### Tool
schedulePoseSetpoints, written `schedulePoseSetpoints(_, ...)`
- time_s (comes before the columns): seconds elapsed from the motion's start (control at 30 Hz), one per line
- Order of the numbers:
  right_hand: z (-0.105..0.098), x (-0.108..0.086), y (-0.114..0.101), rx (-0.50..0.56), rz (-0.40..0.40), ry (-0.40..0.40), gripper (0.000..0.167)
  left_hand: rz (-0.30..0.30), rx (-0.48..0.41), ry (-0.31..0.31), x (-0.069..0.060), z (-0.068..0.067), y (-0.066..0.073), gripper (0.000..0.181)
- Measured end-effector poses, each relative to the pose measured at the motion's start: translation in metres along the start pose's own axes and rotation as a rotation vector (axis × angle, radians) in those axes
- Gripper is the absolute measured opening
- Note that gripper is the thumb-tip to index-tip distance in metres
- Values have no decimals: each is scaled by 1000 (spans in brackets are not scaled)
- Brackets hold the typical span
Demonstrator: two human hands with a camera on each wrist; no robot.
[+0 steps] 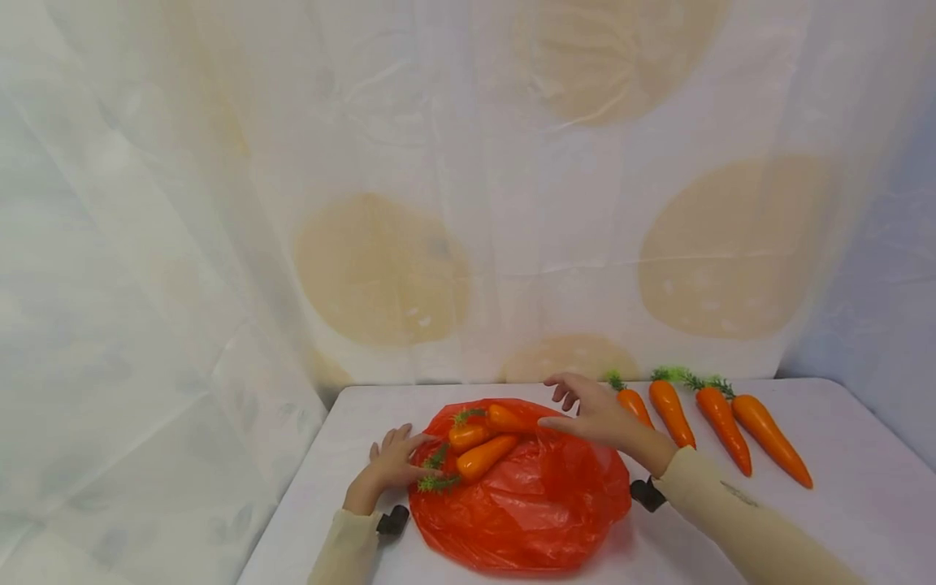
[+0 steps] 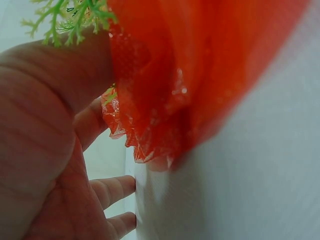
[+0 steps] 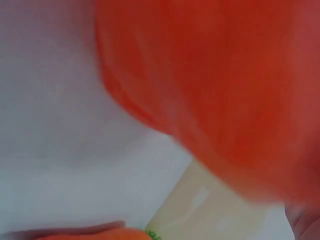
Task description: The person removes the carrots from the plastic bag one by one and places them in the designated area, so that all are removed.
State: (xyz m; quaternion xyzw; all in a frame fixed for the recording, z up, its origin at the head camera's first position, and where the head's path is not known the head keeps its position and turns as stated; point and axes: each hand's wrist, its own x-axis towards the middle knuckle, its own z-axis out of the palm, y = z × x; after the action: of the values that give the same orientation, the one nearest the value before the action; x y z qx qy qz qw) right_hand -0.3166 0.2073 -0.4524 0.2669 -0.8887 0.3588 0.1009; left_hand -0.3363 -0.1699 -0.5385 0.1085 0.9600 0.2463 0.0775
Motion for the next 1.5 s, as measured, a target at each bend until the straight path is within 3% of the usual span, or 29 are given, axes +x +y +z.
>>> schedulePoseSetpoints(0.3, 18, 13, -7, 70, 24, -56, 60, 3, 8, -11, 1, 1, 1, 61)
schedulePoseSetpoints(0.63, 28, 20, -12, 70, 49, -99, 58, 1, 6, -5, 3, 2, -1, 61)
schedulePoseSetpoints(1.13, 47, 25, -6, 112, -39, -129, 59, -7, -4, -10, 2, 4, -2, 61)
schedulePoseSetpoints(1.5, 57, 27, 0, 76, 53, -170, 63, -3, -7, -17, 5, 3, 1, 60)
